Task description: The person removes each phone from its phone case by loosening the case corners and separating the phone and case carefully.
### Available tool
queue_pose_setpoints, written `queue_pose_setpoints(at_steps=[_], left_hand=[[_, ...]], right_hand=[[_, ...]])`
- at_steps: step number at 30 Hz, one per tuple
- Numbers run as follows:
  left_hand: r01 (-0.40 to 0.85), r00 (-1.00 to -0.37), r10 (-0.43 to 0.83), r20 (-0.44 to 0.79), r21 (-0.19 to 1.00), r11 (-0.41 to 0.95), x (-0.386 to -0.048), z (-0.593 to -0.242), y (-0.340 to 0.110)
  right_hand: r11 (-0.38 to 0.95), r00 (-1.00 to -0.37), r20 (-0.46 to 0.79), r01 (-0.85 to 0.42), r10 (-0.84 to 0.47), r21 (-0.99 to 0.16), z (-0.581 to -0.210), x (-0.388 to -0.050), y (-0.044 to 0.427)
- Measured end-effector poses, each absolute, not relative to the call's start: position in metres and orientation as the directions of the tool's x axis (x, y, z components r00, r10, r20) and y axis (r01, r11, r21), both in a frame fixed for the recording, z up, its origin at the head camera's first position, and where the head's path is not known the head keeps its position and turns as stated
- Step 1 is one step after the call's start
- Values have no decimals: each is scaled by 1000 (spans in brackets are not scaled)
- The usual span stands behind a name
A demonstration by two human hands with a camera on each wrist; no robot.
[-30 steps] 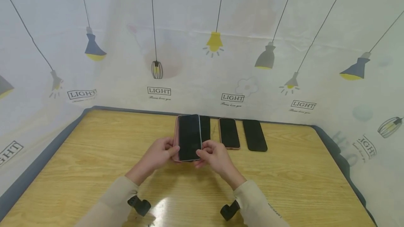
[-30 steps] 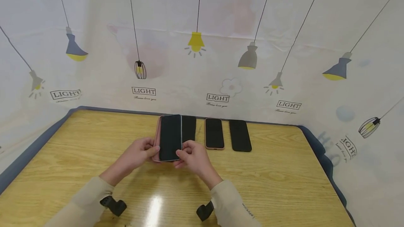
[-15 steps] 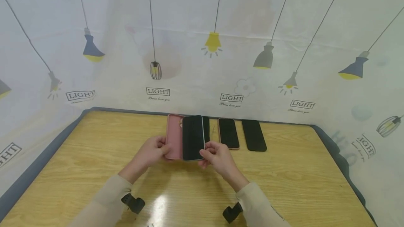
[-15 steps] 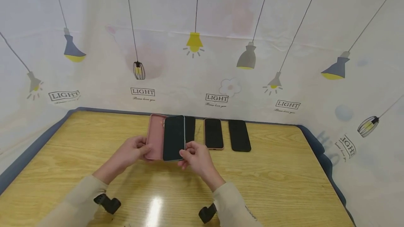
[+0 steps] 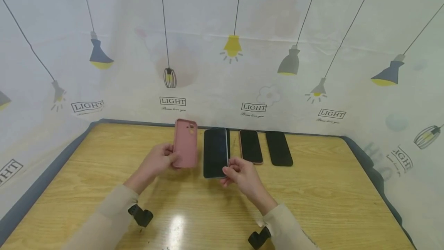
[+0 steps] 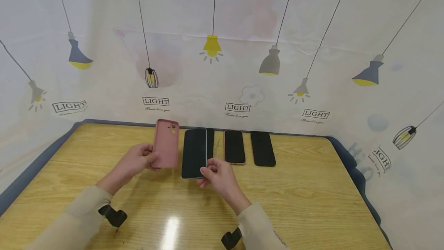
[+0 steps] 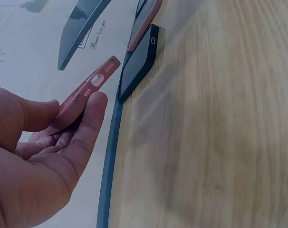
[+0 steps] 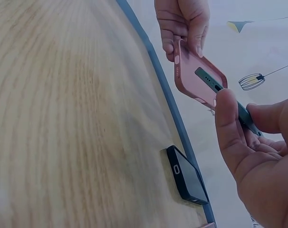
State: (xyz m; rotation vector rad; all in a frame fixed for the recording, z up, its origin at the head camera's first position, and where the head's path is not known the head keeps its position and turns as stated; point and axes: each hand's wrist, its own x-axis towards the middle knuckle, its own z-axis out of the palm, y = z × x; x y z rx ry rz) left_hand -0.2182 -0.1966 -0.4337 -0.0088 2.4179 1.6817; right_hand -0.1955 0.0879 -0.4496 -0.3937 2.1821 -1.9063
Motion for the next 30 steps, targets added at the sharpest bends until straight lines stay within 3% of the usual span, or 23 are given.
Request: queue_pose_setpoints(at_steps=[20, 30], left_hand=[[-121, -982, 89, -167, 916, 383, -240, -432, -203], [-149, -977, 79, -200, 894, 423, -249, -434, -204]], right_hand=[[44, -923, 4, -22, -385, -999, -464, -172, 81], [62, -921, -79, 59, -380, -996, -467, -165, 78]])
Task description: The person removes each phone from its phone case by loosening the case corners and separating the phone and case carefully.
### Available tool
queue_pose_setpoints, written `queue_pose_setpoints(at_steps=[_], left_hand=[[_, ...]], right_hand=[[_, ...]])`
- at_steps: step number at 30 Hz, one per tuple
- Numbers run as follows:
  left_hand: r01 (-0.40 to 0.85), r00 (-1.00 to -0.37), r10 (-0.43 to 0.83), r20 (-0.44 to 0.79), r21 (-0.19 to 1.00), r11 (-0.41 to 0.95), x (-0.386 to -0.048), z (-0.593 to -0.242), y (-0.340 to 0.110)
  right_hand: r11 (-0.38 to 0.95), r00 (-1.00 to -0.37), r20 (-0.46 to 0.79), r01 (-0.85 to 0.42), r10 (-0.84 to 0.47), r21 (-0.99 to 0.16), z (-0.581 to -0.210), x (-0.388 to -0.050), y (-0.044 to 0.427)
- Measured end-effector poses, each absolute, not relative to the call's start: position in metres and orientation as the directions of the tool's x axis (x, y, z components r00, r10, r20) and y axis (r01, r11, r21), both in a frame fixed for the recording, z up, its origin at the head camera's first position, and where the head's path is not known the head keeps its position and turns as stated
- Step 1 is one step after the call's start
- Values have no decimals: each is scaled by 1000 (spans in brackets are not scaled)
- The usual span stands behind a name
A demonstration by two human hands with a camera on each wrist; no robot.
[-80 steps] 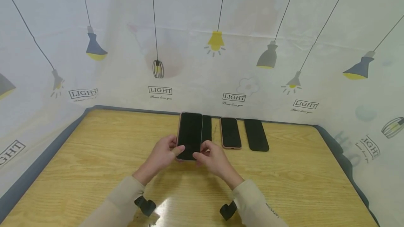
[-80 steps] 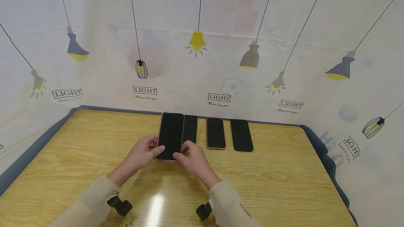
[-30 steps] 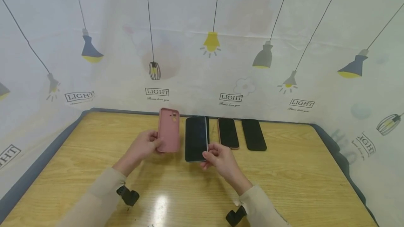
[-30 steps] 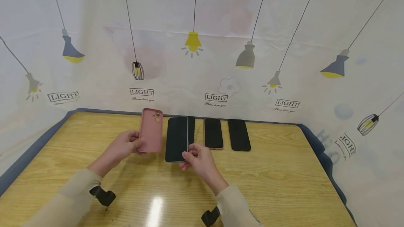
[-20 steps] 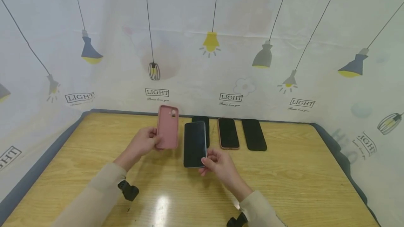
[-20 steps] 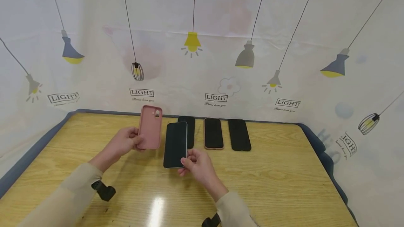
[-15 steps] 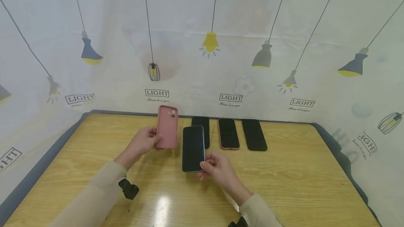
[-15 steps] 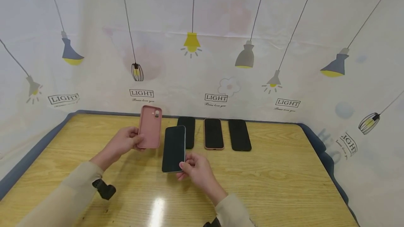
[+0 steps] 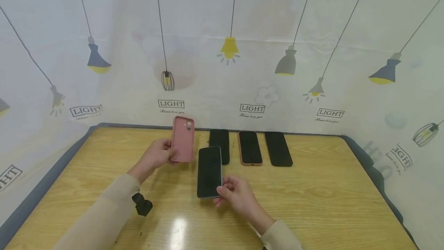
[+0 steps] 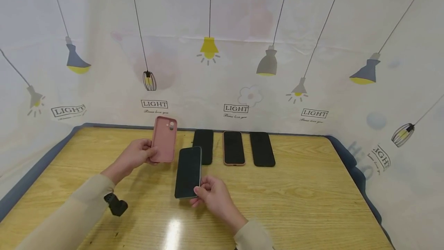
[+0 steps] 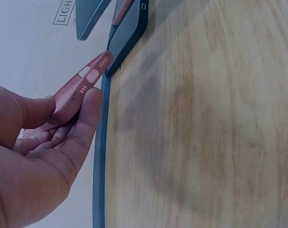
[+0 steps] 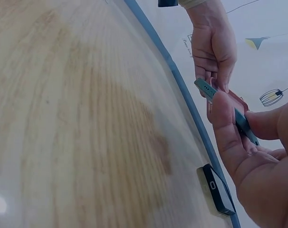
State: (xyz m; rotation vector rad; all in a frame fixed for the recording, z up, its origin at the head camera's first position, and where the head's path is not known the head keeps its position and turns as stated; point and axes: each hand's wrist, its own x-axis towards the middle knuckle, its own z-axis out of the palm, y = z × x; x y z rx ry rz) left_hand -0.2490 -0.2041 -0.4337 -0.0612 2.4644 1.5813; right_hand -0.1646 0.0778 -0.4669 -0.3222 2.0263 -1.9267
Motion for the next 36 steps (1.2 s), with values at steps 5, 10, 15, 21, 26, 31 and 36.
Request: queue_pose_setpoints(at_steps=[5, 10, 15, 21, 26, 31, 36], left_hand=[[-158, -975, 77, -210, 892, 424, -252, -435, -204], [-161, -974, 77, -213, 890, 427, -255, -436, -204], [-158, -975, 74, -209, 888, 431, -256, -437, -204], [-161, -975, 69, -211, 885, 437, -257, -438, -203], [-144, -978, 76, -197, 885, 442, -258, -437, -202], [-145, -977, 74, -199, 881, 451, -258, -437, -201], [-142, -977, 80, -199, 880, 454, -258, -437, -201]], right_hand=[[55, -912, -89, 73, -401, -996, -469, -161, 76], [66, -904, -96, 75, -416, -995, -472, -157, 74], [71, -893, -142, 123, -428, -990, -475, -154, 73], [94, -877, -178, 152, -446, -984, -478, -151, 70], [103, -868, -191, 161, -458, -982, -479, -148, 67], [113, -868, -204, 171, -453, -979, -480, -147, 65], [121, -866, -206, 169, -456, -978, -483, -144, 61]])
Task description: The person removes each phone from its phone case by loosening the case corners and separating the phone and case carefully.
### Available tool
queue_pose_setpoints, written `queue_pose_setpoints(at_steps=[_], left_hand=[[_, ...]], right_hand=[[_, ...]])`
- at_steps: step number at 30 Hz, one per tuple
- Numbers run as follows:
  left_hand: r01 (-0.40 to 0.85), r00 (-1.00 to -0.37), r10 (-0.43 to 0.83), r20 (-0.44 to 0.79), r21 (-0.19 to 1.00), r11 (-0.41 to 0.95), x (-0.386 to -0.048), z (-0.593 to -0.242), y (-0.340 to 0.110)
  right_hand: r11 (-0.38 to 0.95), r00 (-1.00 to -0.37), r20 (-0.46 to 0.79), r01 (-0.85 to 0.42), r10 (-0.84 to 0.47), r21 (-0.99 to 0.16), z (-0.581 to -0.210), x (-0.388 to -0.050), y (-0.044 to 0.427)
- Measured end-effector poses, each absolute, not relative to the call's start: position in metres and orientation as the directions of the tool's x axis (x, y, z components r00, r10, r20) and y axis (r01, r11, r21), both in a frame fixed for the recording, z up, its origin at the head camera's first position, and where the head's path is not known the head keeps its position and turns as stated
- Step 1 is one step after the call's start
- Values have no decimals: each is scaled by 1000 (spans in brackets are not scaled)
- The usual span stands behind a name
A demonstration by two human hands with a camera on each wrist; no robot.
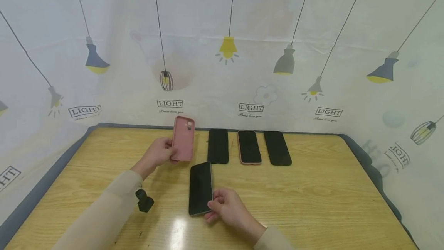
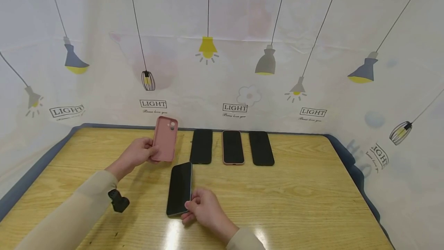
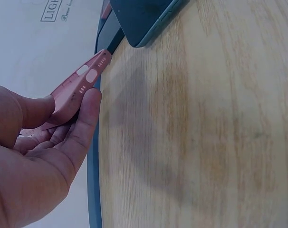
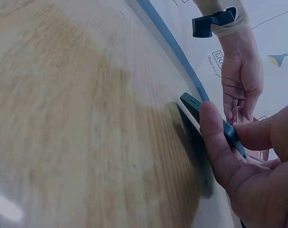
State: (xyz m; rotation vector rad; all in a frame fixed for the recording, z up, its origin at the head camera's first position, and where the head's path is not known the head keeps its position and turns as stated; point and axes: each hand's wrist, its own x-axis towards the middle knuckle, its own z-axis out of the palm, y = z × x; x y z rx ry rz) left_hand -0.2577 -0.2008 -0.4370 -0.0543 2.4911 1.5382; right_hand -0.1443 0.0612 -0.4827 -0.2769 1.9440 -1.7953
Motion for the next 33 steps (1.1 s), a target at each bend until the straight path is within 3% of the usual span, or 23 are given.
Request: queue_pose_setpoints(at_steps=[11, 19, 25, 33], left_hand=[[-139, -977, 76, -198, 870, 473, -259, -438, -201], [-146, -976, 69, -204, 862, 486, -258, -437, -201], [-145, -977, 67, -202, 863, 483, -258, -437, -201], [-147, -977, 57, -204, 846, 513, -259, -438, -201]], right_hand=[[113, -869, -200, 166, -453, -980, -485, -141, 50], [280, -863, -266, 152, -430, -948, -481, -143, 47], [410, -863, -262, 70, -432, -909, -479, -144, 45], [480, -863, -290, 64, -413, -875, -474, -144, 43]])
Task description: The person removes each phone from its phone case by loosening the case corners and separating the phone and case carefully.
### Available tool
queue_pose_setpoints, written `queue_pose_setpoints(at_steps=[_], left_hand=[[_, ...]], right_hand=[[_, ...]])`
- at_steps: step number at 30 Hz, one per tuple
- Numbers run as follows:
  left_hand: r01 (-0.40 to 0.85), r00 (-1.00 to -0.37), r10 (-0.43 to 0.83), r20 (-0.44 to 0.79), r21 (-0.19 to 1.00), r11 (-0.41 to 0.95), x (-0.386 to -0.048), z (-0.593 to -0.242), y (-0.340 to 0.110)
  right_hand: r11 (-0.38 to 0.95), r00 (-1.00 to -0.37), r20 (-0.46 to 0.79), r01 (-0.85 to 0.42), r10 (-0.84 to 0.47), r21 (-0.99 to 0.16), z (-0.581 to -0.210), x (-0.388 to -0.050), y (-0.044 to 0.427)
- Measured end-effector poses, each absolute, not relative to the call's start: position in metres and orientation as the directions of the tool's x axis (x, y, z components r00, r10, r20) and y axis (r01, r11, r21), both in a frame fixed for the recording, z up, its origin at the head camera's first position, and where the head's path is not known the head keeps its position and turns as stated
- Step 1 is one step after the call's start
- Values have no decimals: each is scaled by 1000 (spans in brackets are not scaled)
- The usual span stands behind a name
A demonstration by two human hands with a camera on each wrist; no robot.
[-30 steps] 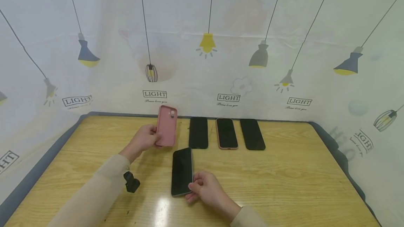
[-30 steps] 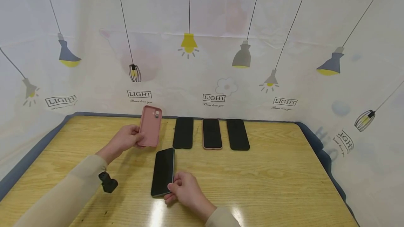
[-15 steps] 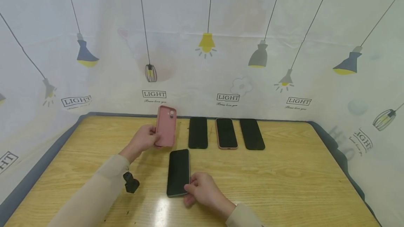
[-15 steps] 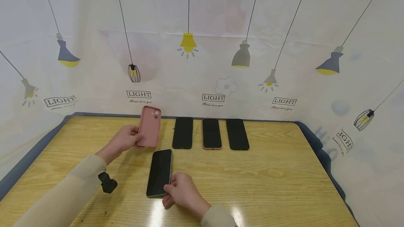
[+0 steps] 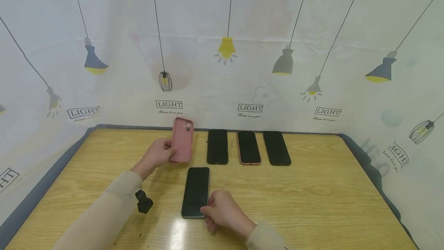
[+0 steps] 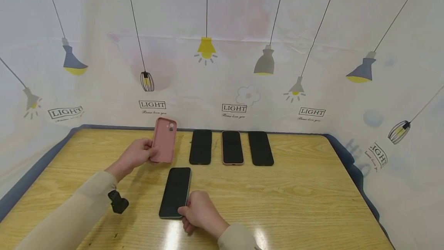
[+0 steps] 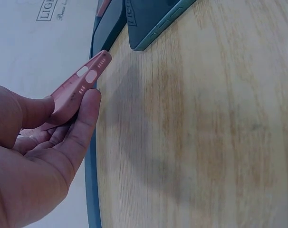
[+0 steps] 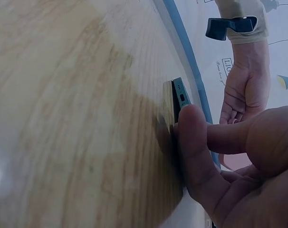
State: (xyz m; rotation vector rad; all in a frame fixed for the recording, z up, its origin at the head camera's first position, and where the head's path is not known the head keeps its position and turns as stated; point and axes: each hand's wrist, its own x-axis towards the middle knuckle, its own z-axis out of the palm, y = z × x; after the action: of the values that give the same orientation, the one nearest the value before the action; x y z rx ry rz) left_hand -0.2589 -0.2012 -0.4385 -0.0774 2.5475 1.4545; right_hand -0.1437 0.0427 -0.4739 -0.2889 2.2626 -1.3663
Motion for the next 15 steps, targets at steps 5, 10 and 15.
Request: queue_pose_setpoints(at_steps=[5, 10, 15], left_hand=[[-144, -978, 44, -202, 820, 553, -261, -441, -202], [-143, -979, 35, -199, 805, 576, -263, -442, -202], [-141, -981, 24, -194, 788, 599, -264, -442, -203]], right_hand=[[504, -869, -302, 72, -391, -861, -472, -144, 41], [508, -886, -273, 51, -374, -860, -472, -143, 42], [523, -895, -234, 1, -379, -852, -469, -145, 48]])
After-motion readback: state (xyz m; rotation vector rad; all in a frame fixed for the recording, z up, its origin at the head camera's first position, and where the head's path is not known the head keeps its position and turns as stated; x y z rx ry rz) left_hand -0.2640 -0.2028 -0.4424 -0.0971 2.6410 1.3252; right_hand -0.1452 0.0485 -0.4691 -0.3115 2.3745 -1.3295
